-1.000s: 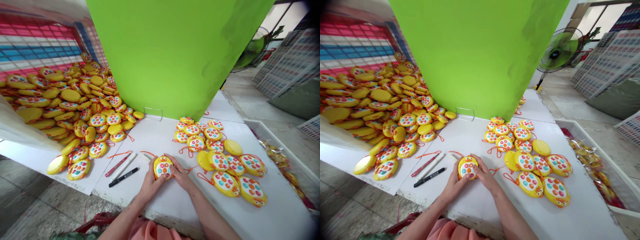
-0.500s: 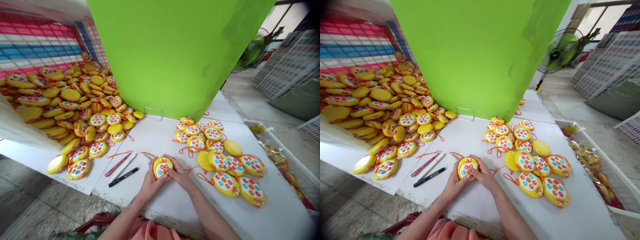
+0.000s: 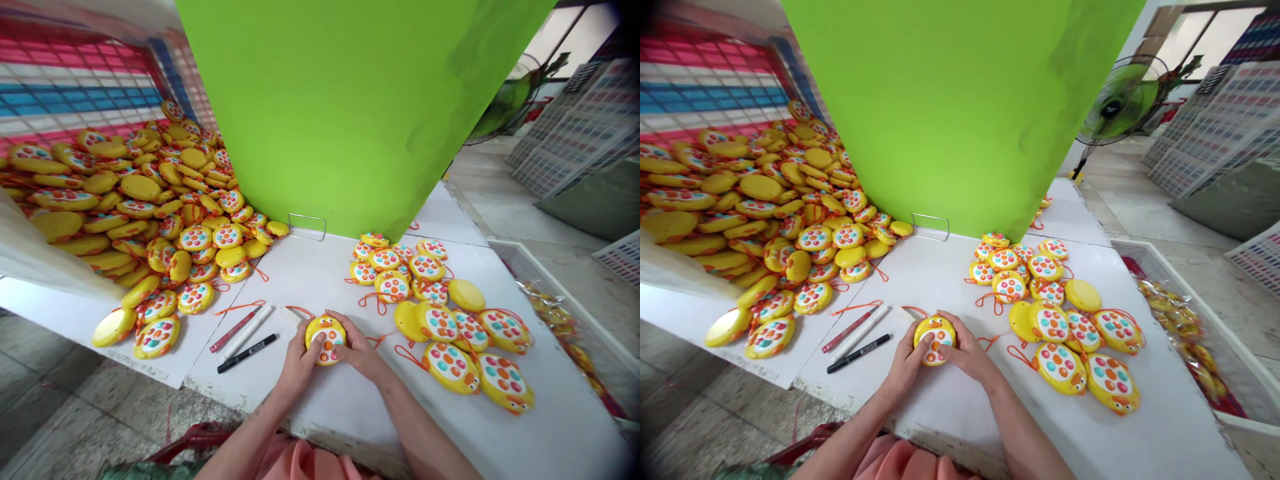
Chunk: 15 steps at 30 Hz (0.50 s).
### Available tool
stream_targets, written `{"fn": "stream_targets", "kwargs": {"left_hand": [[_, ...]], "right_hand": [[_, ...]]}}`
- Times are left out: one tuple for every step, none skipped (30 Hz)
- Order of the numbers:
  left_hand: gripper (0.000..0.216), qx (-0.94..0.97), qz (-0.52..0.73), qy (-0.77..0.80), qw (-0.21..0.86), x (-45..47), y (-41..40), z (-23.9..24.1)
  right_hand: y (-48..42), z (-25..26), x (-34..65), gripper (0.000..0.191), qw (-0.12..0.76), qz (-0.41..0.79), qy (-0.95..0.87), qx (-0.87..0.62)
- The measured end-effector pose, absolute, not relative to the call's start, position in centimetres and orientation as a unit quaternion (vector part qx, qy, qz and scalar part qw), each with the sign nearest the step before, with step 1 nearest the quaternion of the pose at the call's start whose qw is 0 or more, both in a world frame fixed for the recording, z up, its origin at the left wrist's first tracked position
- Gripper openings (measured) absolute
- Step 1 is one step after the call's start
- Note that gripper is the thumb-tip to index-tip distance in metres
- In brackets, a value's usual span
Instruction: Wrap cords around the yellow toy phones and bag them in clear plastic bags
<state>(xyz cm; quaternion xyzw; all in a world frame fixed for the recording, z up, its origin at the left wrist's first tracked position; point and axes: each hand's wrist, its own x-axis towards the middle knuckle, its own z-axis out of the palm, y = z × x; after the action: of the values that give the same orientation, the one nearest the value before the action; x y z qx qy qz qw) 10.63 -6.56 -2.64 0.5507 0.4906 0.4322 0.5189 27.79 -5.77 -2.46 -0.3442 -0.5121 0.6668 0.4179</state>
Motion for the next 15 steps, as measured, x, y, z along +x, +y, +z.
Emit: {"fn": "stream_targets", "kwargs": {"left_hand": [[0.041, 0.550, 0.433, 0.488, 0.521, 10.64, -6.55, -2.60], [0.041, 0.553, 0.434, 0.485, 0.520, 10.64, -6.56, -2.59], [0.040, 0.558, 0.435, 0.482, 0.516, 10.61, -6.59, -2.60], [0.041, 0.566, 0.437, 0.479, 0.510, 10.58, -6.64, -2.62], [0.044, 0.575, 0.438, 0.472, 0.505, 10.55, -6.70, -2.66], [0.050, 0.583, 0.437, 0.465, 0.502, 10.53, -6.76, -2.69], [0.058, 0.589, 0.435, 0.460, 0.502, 10.53, -6.82, -2.73], [0.066, 0.592, 0.430, 0.458, 0.506, 10.54, -6.88, -2.75], [0.071, 0.591, 0.425, 0.458, 0.510, 10.55, -6.93, -2.76], [0.073, 0.589, 0.421, 0.460, 0.514, 10.57, -6.98, -2.77], [0.071, 0.588, 0.419, 0.462, 0.515, 10.57, -7.01, -2.76], [0.068, 0.588, 0.420, 0.462, 0.514, 10.55, -7.03, -2.75], [0.065, 0.589, 0.422, 0.460, 0.514, 10.52, -7.04, -2.74], [0.064, 0.591, 0.422, 0.458, 0.513, 10.47, -7.04, -2.73], [0.064, 0.593, 0.420, 0.456, 0.513, 10.42, -7.03, -2.73]], "right_hand": [[-5.78, -2.34, 27.82, 0.064, 0.416, 0.666, -0.513, -0.346], [-5.79, -2.26, 27.86, 0.061, 0.414, 0.662, -0.517, -0.351], [-5.78, -2.23, 27.90, 0.057, 0.413, 0.658, -0.519, -0.357], [-5.75, -2.26, 27.93, 0.055, 0.415, 0.652, -0.520, -0.363], [-5.71, -2.33, 27.95, 0.053, 0.417, 0.649, -0.519, -0.367], [-5.67, -2.41, 27.95, 0.053, 0.421, 0.649, -0.516, -0.368], [-5.62, -2.49, 27.93, 0.053, 0.426, 0.649, -0.511, -0.369], [-5.59, -2.52, 27.90, 0.054, 0.431, 0.650, -0.506, -0.368], [-5.58, -2.50, 27.86, 0.055, 0.435, 0.651, -0.502, -0.367], [-5.58, -2.43, 27.81, 0.055, 0.438, 0.651, -0.501, -0.365], [-5.61, -2.31, 27.77, 0.055, 0.439, 0.651, -0.502, -0.361], [-5.65, -2.17, 27.74, 0.054, 0.440, 0.650, -0.505, -0.358], [-5.69, -2.04, 27.71, 0.053, 0.442, 0.649, -0.507, -0.356], [-5.72, -1.94, 27.69, 0.052, 0.444, 0.647, -0.506, -0.358], [-5.75, -1.89, 27.68, 0.051, 0.446, 0.644, -0.504, -0.363]]}}
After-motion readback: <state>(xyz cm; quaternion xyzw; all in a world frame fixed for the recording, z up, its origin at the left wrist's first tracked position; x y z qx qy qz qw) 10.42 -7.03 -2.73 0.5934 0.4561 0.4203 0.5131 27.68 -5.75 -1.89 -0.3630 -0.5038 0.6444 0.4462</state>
